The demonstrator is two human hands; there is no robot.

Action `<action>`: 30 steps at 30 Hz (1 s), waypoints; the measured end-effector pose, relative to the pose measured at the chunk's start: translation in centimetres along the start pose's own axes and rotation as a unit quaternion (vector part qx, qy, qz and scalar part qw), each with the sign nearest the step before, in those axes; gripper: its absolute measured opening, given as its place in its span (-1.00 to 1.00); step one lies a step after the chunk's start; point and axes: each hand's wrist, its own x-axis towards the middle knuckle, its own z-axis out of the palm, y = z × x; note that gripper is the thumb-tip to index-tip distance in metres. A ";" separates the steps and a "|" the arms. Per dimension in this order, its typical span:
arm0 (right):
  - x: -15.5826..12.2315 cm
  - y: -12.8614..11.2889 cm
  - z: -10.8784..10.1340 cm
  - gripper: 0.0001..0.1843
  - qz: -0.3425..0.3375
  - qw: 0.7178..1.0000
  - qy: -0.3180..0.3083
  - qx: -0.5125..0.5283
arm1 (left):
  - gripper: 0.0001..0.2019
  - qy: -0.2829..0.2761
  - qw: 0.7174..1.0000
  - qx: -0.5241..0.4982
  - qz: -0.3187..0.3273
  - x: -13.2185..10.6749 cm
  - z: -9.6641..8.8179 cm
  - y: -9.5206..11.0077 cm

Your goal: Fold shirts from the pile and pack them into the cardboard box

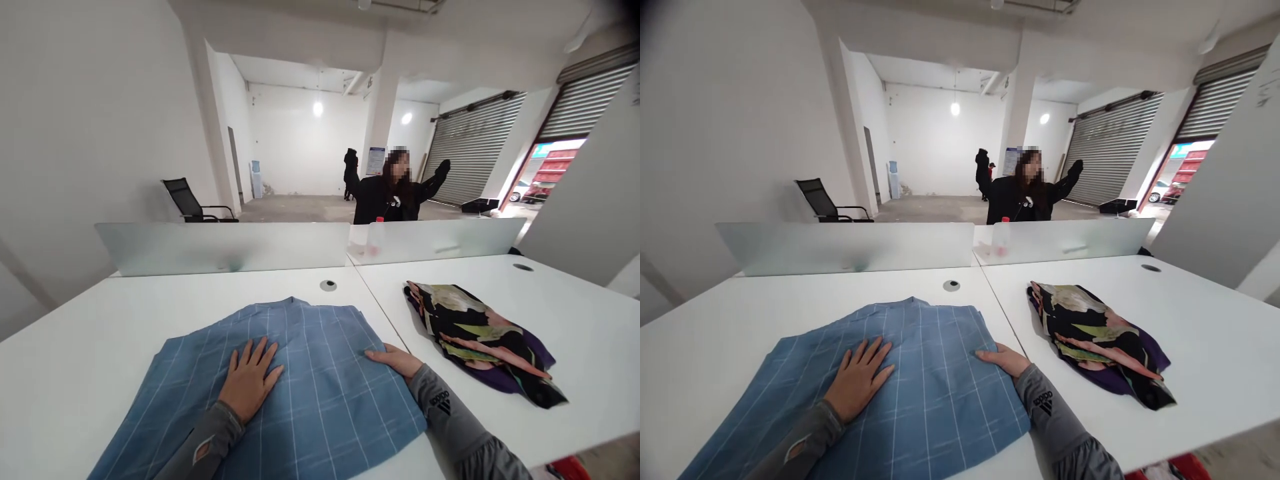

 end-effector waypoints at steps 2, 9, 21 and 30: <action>0.0 0.1 0.0 -0.48 -0.004 1.000 -0.002 0.005 | -0.43 -0.004 1.000 -0.010 -0.002 0.0 0.0 0.0; -0.2 0.5 0.2 -0.45 -0.007 1.000 0.012 0.007 | -0.41 -0.012 0.999 -0.029 0.005 0.1 0.5 -0.6; 0.2 0.0 0.6 -0.39 -0.097 0.994 0.022 -0.048 | -0.42 -0.021 0.999 -0.027 0.007 0.0 0.4 -0.8; 0.1 -0.3 1.0 -0.41 -0.044 0.998 0.035 -0.017 | -0.44 0.020 0.999 -0.021 0.022 0.0 0.4 -0.7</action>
